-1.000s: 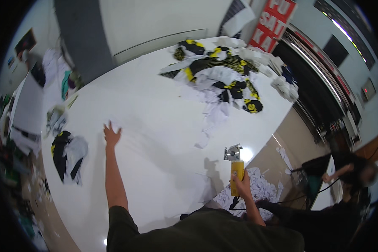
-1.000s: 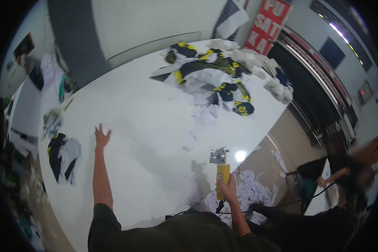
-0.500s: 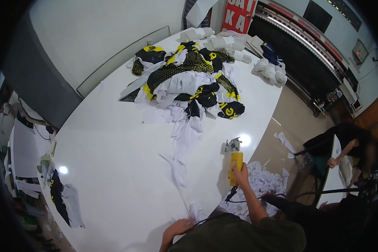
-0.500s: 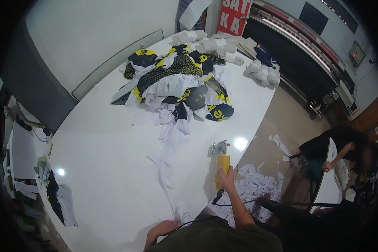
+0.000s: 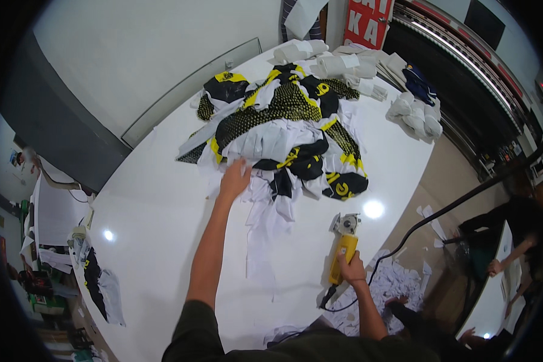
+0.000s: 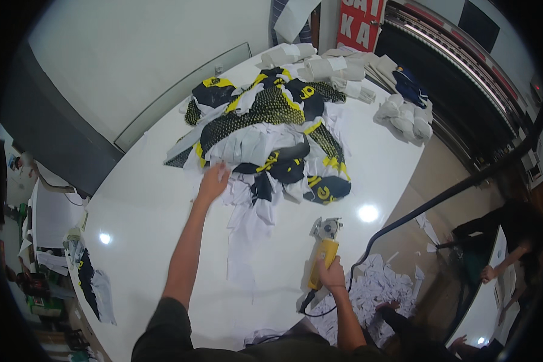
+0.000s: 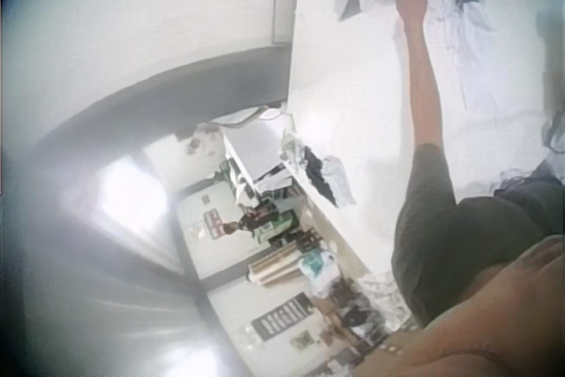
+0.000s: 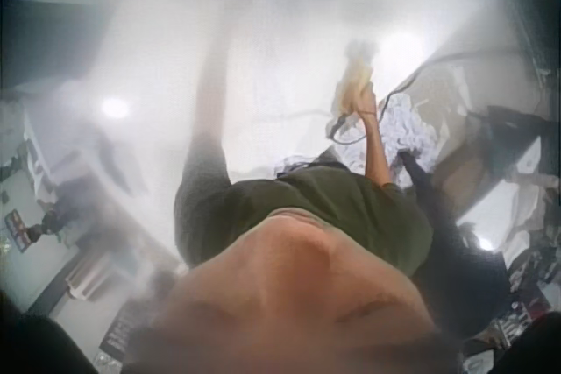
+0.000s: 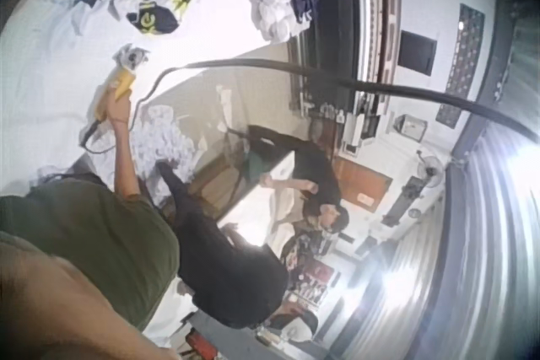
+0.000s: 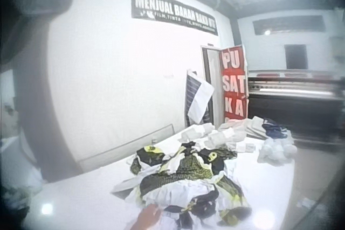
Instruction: The person uses a yellow electric fabric cutter to trim the edges of black and white fabric pieces laid out on a large white table. They handle the fabric with their left hand to keep it steady while guiding the cutter with their right hand, working on pieces with printed logos and patterns.
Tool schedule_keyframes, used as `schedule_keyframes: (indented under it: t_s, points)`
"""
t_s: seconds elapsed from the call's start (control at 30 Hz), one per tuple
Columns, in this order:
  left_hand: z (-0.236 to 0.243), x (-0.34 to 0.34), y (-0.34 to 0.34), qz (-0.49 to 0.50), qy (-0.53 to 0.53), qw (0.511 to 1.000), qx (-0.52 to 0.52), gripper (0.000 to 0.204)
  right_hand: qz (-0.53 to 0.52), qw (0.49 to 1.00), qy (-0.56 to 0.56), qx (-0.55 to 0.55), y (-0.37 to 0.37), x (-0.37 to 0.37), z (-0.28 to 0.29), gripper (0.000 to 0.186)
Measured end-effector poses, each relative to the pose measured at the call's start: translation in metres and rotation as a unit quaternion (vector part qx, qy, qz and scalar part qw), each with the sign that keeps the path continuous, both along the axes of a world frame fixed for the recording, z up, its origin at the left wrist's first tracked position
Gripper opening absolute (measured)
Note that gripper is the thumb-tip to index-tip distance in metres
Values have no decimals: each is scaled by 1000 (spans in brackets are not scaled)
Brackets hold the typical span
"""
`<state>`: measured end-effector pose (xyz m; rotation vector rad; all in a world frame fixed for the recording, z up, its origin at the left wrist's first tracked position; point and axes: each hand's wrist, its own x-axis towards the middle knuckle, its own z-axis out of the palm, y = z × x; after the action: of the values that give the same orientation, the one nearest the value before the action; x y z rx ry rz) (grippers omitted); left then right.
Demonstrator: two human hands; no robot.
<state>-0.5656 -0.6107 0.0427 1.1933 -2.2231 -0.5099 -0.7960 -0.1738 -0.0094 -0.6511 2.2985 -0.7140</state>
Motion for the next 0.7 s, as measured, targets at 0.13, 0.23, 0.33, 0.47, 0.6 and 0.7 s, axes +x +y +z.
schedule_keyframes:
  t_s: [0.13,0.23,0.33,0.47,0.6,0.7]
  points:
    - [30,-75,-93,72,-51,985,-149,44,56,998,-9,12,0,-3,5,63]
    - [36,-96,-122,89,-93,991,-38,35,61,997,2,46,-2,-6,7,64]
    - [47,-80,-154,97,48,994,-28,28,71,997,-3,15,-2,-6,11,67]
    - [147,-28,-202,114,130,974,-148,30,97,995,-10,30,-6,-7,15,68]
    - [308,23,-183,164,290,924,-190,36,106,993,-24,35,-7,-9,18,72]
    - [412,87,-149,150,349,903,-200,39,116,993,-19,12,-11,-6,9,74]
